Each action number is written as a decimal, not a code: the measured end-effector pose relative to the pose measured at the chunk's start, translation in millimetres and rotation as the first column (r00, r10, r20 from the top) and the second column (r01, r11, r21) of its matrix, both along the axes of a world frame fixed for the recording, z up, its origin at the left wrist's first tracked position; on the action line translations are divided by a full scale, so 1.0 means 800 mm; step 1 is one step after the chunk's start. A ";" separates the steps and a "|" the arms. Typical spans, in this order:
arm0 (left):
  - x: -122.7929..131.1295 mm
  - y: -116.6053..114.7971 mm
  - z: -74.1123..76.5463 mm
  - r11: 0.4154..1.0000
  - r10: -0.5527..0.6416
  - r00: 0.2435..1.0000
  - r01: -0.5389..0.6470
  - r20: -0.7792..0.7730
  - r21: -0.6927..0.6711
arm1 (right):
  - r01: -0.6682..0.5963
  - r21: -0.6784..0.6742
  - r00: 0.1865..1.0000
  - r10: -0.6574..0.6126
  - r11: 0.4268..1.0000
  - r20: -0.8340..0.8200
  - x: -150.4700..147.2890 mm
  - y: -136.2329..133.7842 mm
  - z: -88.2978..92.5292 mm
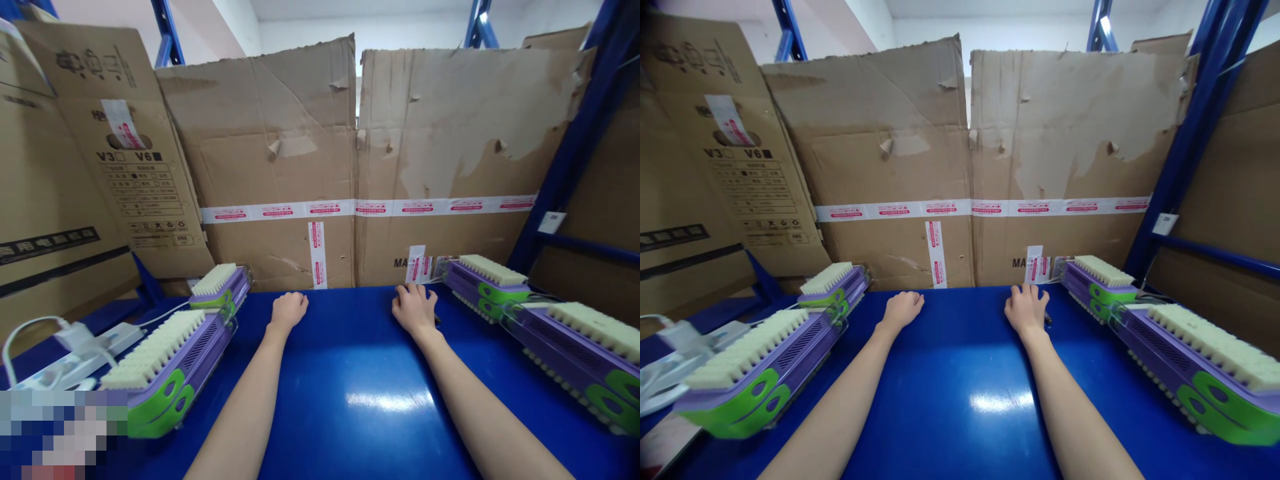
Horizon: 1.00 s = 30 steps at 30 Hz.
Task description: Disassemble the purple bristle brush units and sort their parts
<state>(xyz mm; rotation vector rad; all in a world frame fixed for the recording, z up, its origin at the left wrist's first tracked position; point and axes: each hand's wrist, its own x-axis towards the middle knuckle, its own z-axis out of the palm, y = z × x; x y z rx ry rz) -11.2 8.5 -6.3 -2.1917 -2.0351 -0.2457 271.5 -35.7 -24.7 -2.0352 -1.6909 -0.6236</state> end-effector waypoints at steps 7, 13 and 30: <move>-0.001 -0.001 0.000 1.000 -0.027 1.000 0.027 0.005 0.002 | 0.009 0.073 1.000 -0.011 0.997 0.024 0.000 0.003 0.000; 0.000 -0.002 0.001 1.000 -0.026 1.000 0.026 0.010 -0.008 | 0.045 0.121 0.998 -0.050 0.992 0.037 0.001 0.005 0.002; 0.002 -0.001 0.000 0.999 -0.033 0.999 0.033 0.001 -0.002 | 0.323 -0.195 0.942 -0.334 0.926 -0.030 0.159 0.031 0.136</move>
